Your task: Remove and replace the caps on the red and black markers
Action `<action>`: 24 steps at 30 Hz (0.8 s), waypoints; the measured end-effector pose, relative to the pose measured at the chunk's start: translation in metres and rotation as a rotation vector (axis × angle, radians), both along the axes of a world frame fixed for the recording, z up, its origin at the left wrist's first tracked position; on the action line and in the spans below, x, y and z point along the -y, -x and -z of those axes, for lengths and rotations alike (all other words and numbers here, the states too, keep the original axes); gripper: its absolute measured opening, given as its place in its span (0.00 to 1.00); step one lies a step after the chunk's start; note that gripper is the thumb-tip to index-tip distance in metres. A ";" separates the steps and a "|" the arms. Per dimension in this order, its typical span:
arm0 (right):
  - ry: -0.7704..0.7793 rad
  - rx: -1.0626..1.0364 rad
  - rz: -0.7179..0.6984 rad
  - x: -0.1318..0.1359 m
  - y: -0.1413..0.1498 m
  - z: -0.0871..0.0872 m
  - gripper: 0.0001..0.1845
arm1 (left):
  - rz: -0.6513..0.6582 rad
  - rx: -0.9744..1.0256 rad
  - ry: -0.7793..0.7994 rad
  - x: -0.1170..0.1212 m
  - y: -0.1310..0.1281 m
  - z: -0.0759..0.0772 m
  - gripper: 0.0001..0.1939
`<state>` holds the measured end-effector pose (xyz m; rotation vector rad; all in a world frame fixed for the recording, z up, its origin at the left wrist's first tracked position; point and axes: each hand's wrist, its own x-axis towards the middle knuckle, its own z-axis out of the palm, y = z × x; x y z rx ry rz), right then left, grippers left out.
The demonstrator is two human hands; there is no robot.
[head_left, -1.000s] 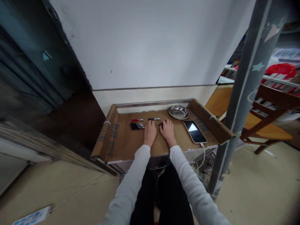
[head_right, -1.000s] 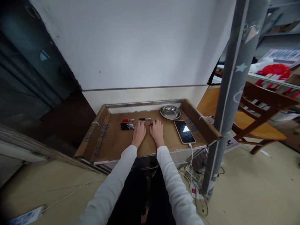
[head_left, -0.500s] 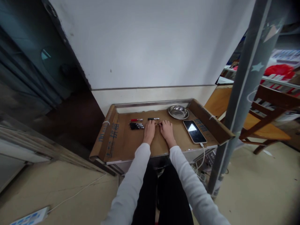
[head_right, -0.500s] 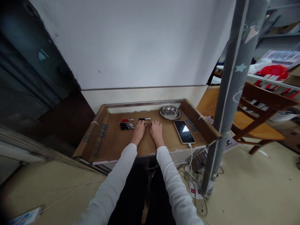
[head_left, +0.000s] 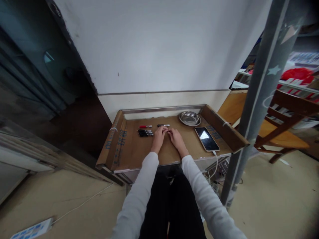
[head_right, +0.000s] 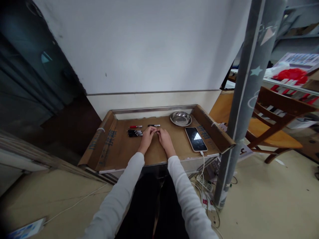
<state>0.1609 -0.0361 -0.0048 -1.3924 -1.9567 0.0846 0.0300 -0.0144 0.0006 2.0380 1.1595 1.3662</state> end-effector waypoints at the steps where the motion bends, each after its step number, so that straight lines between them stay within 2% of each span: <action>1: -0.001 -0.005 -0.001 0.001 0.000 0.000 0.13 | -0.004 0.006 0.005 0.000 0.000 0.000 0.04; 4: 0.008 0.049 0.024 0.007 0.001 -0.002 0.12 | -0.030 0.003 0.035 0.000 -0.001 0.001 0.06; 7: 0.027 0.154 0.105 0.014 0.002 -0.006 0.12 | -0.018 -0.076 0.056 -0.001 -0.002 0.001 0.10; 9: 0.022 0.188 0.146 0.019 0.004 -0.008 0.11 | -0.055 -0.140 0.027 -0.004 -0.004 0.001 0.13; 13: 0.009 0.146 0.180 0.026 0.006 -0.011 0.11 | -0.206 -0.353 -0.065 -0.010 -0.006 0.005 0.20; 16: 0.021 0.126 0.253 0.027 0.005 -0.009 0.12 | -0.186 -0.508 -0.090 -0.009 -0.008 0.007 0.22; 21: 0.034 0.124 0.463 0.030 0.001 -0.005 0.12 | -0.211 -0.593 -0.116 0.007 -0.007 0.003 0.17; 24: 0.043 0.142 0.513 0.032 0.001 -0.005 0.12 | -0.168 -0.611 -0.122 0.020 -0.002 0.000 0.11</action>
